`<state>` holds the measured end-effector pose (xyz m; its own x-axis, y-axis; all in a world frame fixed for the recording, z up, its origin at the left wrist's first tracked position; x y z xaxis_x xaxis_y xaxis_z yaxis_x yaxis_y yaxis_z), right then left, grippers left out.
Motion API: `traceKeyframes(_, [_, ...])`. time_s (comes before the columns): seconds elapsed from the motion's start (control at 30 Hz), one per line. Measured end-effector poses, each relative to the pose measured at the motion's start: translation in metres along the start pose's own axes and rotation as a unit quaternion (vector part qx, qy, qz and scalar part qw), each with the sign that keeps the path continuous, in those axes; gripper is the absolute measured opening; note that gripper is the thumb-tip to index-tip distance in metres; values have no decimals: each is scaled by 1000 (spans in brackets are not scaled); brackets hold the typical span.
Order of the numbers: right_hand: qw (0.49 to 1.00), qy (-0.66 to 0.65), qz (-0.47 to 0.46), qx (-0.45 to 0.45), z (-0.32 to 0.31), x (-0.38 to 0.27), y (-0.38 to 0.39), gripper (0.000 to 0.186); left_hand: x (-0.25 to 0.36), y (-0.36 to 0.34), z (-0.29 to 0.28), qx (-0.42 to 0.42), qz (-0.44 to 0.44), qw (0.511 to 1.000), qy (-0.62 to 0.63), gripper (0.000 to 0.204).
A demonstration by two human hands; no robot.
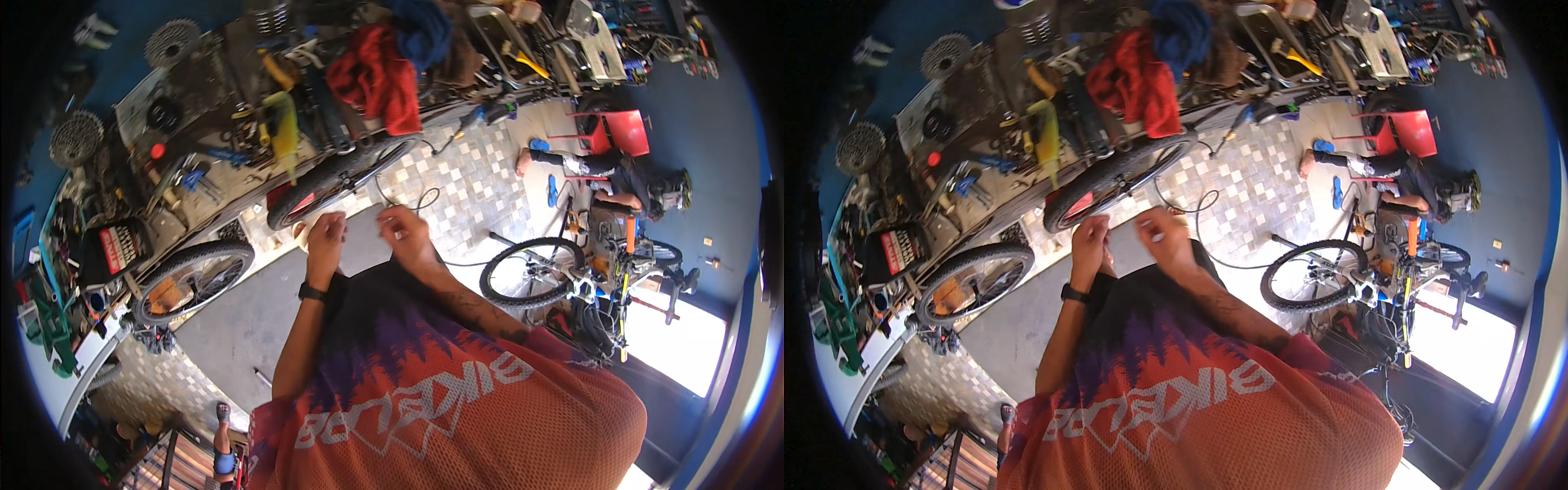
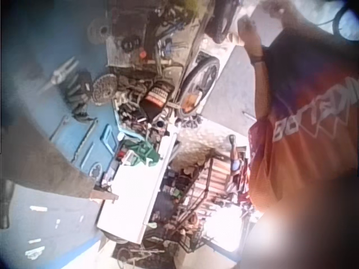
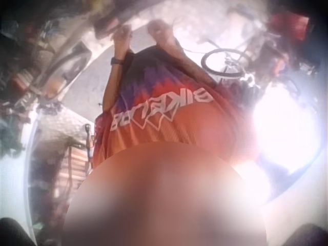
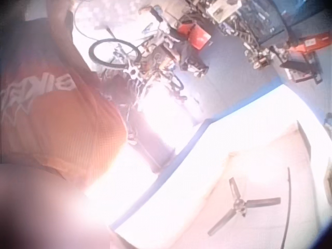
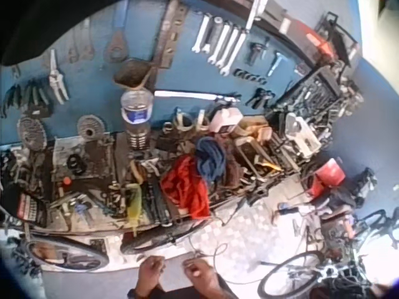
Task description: The person removes a bicycle tire from a wheel, retrieves a floor pump, and inflates the tire using the pump. They then remove the tire again and place it on the floor.
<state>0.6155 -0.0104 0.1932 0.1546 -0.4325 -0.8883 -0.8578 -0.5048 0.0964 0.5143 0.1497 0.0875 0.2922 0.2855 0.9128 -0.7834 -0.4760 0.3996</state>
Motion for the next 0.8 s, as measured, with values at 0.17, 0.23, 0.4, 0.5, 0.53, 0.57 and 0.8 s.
traceKeyframes(0.17, [962,-56,27,268,-163,78,-47,18,61,-70,159,-97,132,983,-84,18])
traceKeyframes(0.23, [953,-64,-3,297,-220,89,-90,25,90,-87,226,-100,179,973,-107,21])
traceKeyframes(0.4, [958,-35,-146,244,-293,99,-181,20,136,-130,340,-16,218,970,-104,39])
traceKeyframes(0.5, [957,-13,-214,197,-302,102,-209,20,143,-151,369,41,212,970,-110,46])
traceKeyframes(0.53, [956,-8,-236,177,-302,103,-213,19,144,-155,374,47,217,970,-103,49])
traceKeyframes(0.57, [958,-7,-237,163,-302,104,-218,20,144,-158,378,51,194,974,-101,52])
traceKeyframes(0.8, [948,36,-282,142,-301,114,-236,20,146,-176,387,38,247,962,-113,60])
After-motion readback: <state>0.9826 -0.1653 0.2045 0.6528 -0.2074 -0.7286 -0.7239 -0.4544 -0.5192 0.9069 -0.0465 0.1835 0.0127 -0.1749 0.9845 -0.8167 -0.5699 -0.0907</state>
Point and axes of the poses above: each hand's wrist, its own y-axis away from the middle knuckle, its own z-axis out of the palm, x = y × z, the point moved 2 cm from there along -y, towards the middle knuckle, and after that the axes turned 1 degree about -z, right-handed, at the moved point
